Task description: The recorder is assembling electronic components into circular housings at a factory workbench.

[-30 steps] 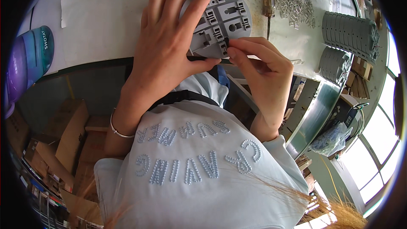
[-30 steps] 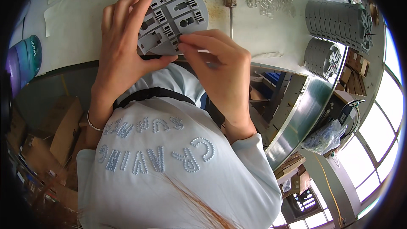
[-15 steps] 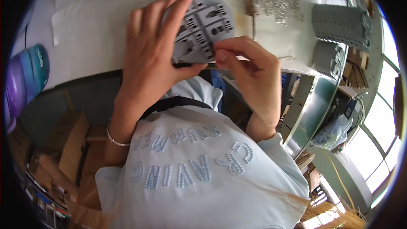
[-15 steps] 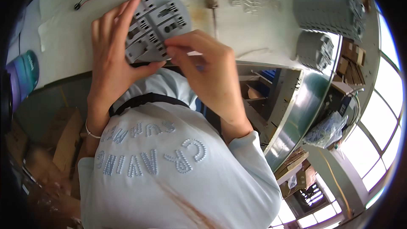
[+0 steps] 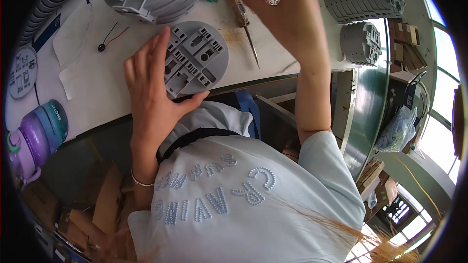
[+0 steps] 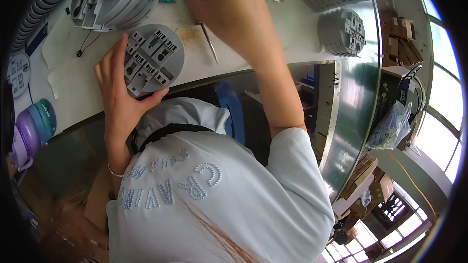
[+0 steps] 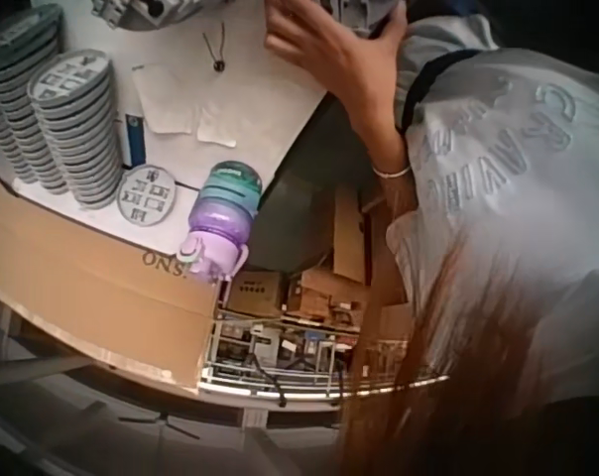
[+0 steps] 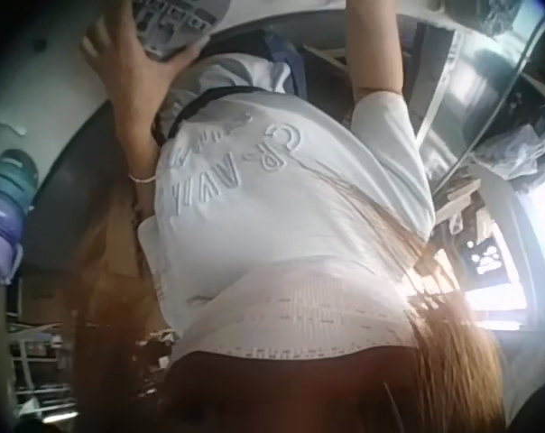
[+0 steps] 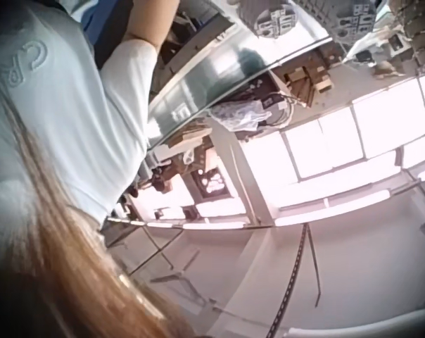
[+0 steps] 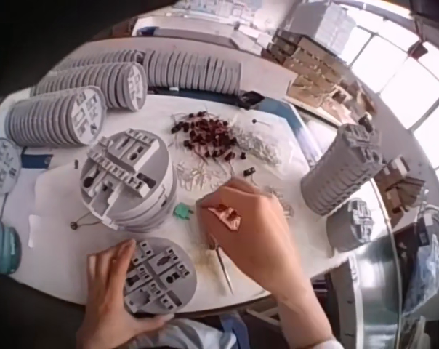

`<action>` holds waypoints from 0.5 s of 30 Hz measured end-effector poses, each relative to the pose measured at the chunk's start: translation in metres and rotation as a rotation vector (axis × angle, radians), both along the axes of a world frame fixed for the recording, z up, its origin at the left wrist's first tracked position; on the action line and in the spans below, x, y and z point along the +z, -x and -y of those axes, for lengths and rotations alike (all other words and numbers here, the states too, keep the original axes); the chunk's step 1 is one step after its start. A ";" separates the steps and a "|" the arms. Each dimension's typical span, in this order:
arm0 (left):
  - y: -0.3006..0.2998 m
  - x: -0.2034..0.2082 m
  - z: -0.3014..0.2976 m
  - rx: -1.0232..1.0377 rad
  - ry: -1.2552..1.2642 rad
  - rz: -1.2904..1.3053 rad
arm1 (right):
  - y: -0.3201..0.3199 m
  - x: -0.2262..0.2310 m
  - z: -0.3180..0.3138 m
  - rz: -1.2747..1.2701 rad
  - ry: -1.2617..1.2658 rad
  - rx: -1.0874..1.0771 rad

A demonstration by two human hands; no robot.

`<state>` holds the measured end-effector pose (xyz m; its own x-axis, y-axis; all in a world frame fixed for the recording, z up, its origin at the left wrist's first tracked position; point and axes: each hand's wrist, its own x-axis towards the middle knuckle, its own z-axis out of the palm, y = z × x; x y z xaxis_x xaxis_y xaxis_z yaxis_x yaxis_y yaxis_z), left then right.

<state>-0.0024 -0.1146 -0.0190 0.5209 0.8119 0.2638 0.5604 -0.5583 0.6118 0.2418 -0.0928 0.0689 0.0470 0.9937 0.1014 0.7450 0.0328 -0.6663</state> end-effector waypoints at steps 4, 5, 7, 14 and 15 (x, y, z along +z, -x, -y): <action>0.000 0.001 0.002 0.035 0.002 0.003 | 0.033 -0.048 -0.022 0.475 -0.328 0.068; 0.000 0.001 0.001 0.018 -0.012 0.026 | 0.034 -0.051 -0.023 0.464 -0.325 0.076; 0.000 0.000 0.001 0.027 0.000 0.030 | 0.031 -0.057 -0.024 0.433 -0.327 0.120; 0.003 -0.002 0.001 0.059 -0.003 0.039 | 0.012 -0.042 -0.002 -0.168 -0.161 0.030; 0.000 -0.001 -0.002 0.030 -0.011 0.048 | 0.019 -0.025 0.016 -0.263 -0.087 -0.030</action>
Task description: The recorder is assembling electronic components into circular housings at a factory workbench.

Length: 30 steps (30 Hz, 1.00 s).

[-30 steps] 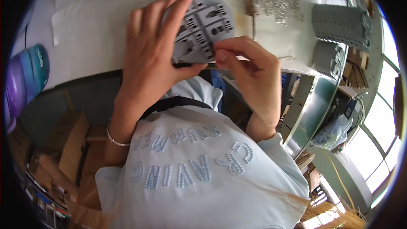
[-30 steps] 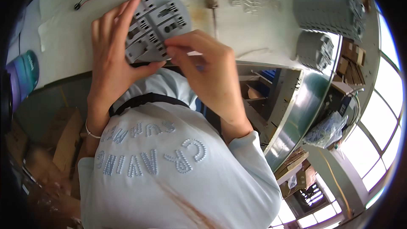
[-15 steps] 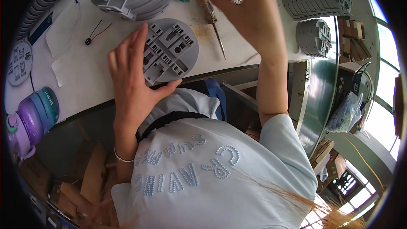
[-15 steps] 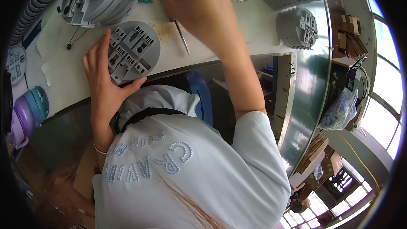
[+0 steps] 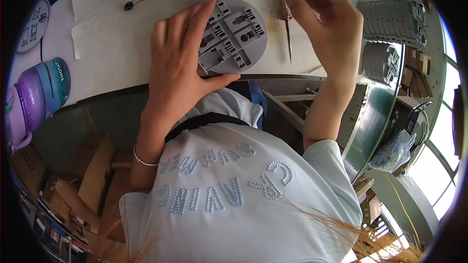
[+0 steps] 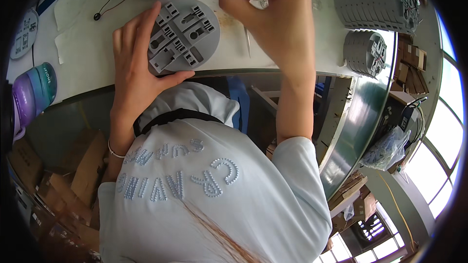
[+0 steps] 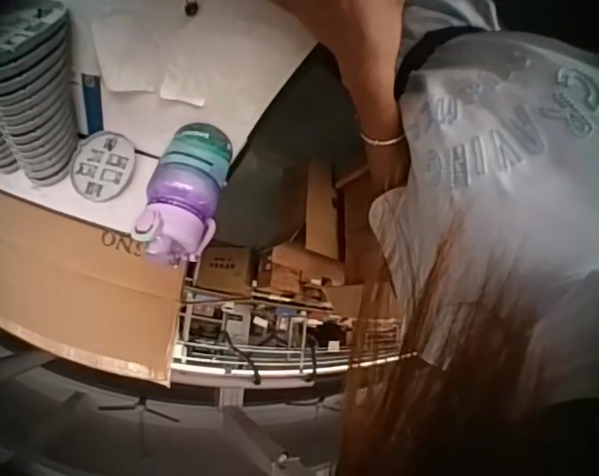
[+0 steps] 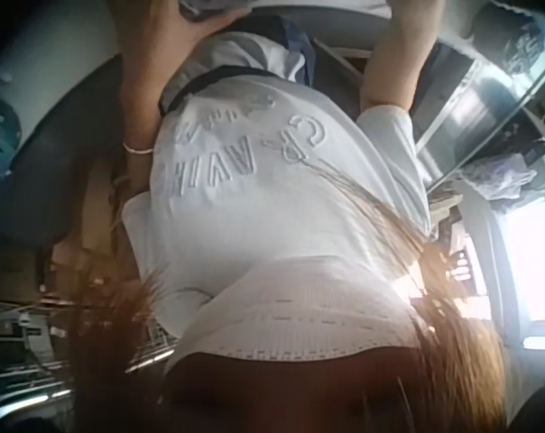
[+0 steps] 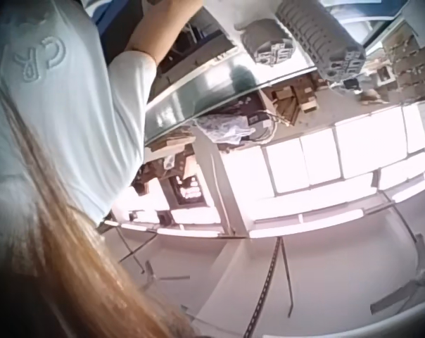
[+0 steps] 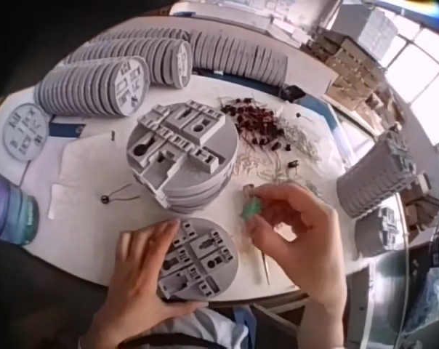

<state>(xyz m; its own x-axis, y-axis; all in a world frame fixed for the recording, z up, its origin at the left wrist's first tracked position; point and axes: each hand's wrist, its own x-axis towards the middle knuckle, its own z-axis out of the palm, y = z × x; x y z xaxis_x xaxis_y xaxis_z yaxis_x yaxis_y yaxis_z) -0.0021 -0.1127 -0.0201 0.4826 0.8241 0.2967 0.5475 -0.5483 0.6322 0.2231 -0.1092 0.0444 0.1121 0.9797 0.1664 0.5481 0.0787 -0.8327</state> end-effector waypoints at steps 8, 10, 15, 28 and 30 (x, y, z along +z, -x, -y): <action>0.003 -0.002 0.003 0.026 0.016 0.015 | 0.014 -0.024 0.044 -0.209 0.125 0.420; 0.004 -0.003 0.004 0.024 0.016 0.017 | 0.013 -0.025 0.043 -0.087 0.139 0.478; 0.004 -0.005 0.004 0.026 0.011 0.020 | 0.016 -0.021 0.042 -0.024 0.157 0.482; 0.003 -0.004 0.004 0.043 0.035 0.013 | 0.029 -0.013 0.044 -0.126 0.304 0.345; 0.003 -0.003 0.004 0.048 0.043 0.017 | 0.032 -0.010 0.042 -0.175 0.373 0.305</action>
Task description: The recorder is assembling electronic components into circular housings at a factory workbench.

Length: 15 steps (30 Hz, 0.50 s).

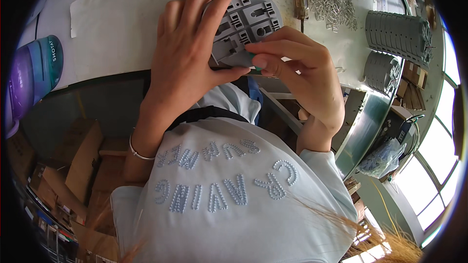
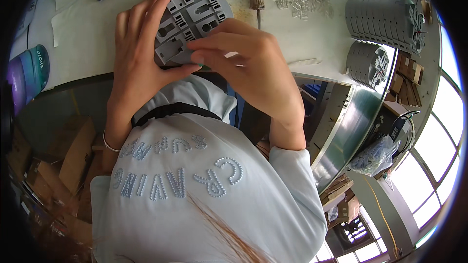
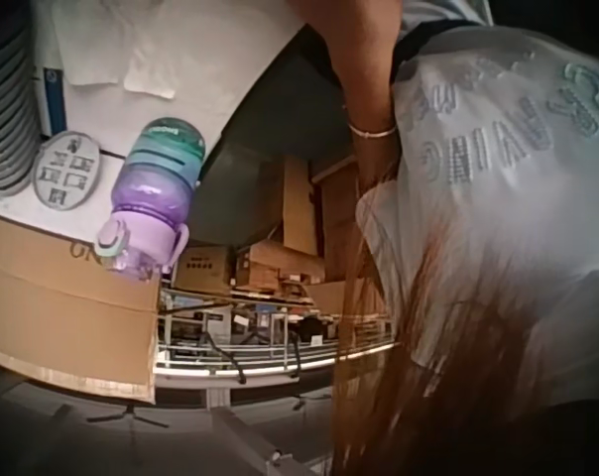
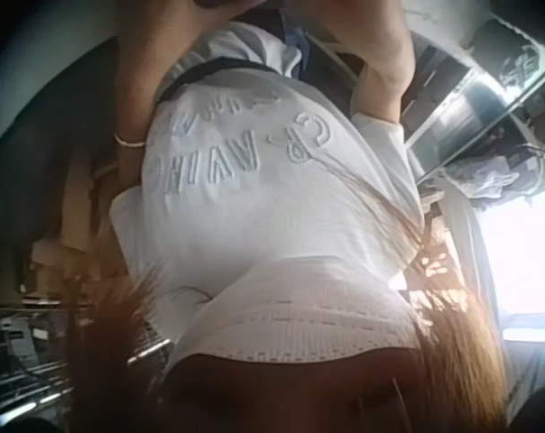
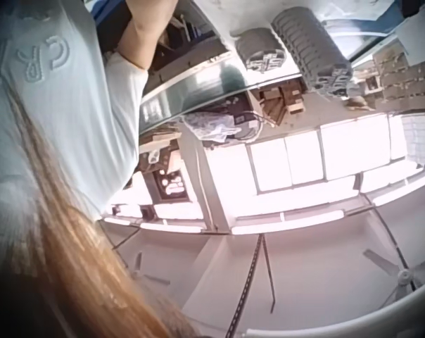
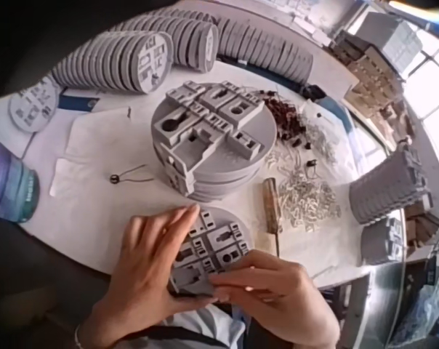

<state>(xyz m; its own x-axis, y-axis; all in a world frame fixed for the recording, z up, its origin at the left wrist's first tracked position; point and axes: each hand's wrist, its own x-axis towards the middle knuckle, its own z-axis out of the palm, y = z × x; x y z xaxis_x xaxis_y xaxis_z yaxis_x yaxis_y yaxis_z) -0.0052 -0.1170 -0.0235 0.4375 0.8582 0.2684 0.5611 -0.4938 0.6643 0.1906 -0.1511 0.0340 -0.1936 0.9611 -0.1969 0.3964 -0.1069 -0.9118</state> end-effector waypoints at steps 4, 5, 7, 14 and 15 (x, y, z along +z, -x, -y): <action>-0.001 0.000 -0.001 0.006 0.011 -0.002 | 0.000 -0.001 -0.004 -0.052 0.253 -0.127; 0.000 0.001 -0.001 0.005 0.012 -0.006 | 0.002 0.001 -0.004 -0.052 0.257 -0.127; 0.000 0.001 0.000 0.002 0.019 -0.011 | 0.008 0.005 0.000 0.085 0.102 -0.077; -0.002 0.001 -0.001 0.008 -0.025 -0.021 | 0.011 -0.003 0.009 0.111 -0.055 -0.066; -0.003 0.002 -0.001 0.006 -0.041 -0.012 | 0.010 -0.002 0.010 0.090 -0.006 -0.098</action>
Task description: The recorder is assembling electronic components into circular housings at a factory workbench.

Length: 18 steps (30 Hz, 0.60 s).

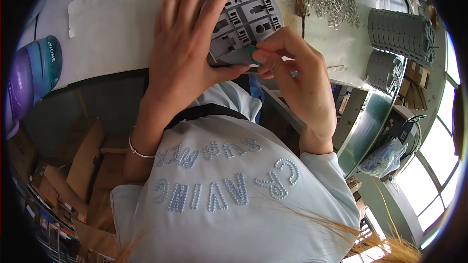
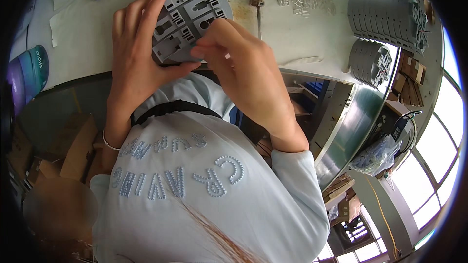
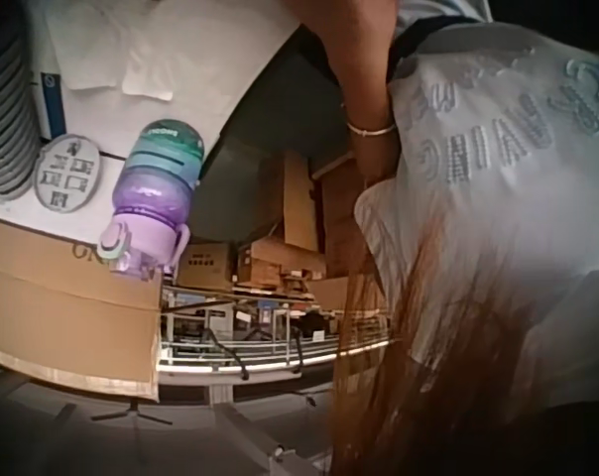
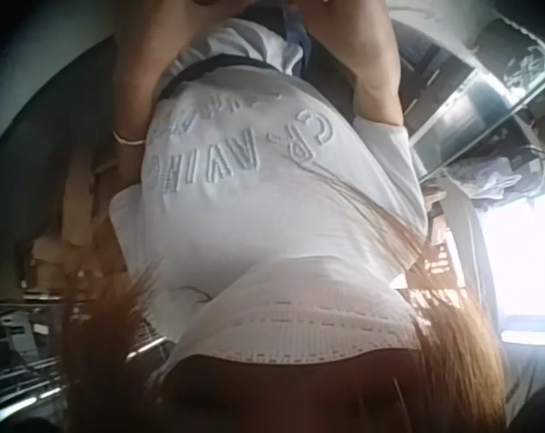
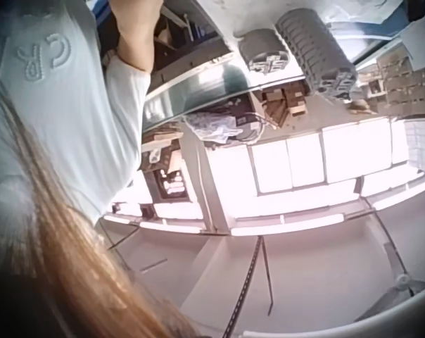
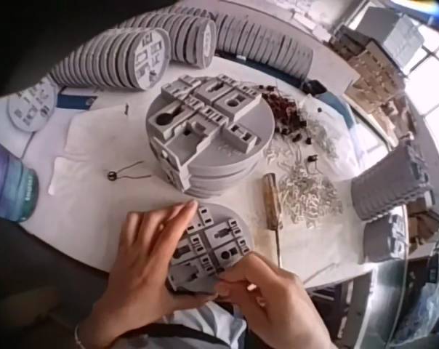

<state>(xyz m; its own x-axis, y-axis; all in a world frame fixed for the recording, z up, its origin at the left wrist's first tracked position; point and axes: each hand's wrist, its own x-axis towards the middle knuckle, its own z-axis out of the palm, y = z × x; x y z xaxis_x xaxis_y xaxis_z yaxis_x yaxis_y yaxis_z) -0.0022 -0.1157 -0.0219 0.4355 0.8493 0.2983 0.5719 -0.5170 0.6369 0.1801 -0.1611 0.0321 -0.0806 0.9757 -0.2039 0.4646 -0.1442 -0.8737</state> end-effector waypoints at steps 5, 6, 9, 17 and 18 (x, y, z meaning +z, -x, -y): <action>-0.001 -0.001 0.000 -0.003 -0.015 -0.009 | -0.012 -0.012 0.000 -0.295 0.201 -0.145; -0.001 -0.001 0.001 -0.005 -0.020 -0.007 | -0.012 -0.010 0.001 -0.303 0.197 -0.149; -0.003 -0.001 0.001 -0.006 -0.021 -0.007 | -0.010 -0.006 0.002 -0.171 0.221 -0.121; -0.001 0.002 0.002 -0.019 -0.004 -0.045 | -0.008 -0.008 0.001 -0.083 0.072 -0.038; -0.001 0.002 0.003 -0.025 0.006 -0.032 | -0.011 -0.007 0.000 -0.170 0.175 -0.046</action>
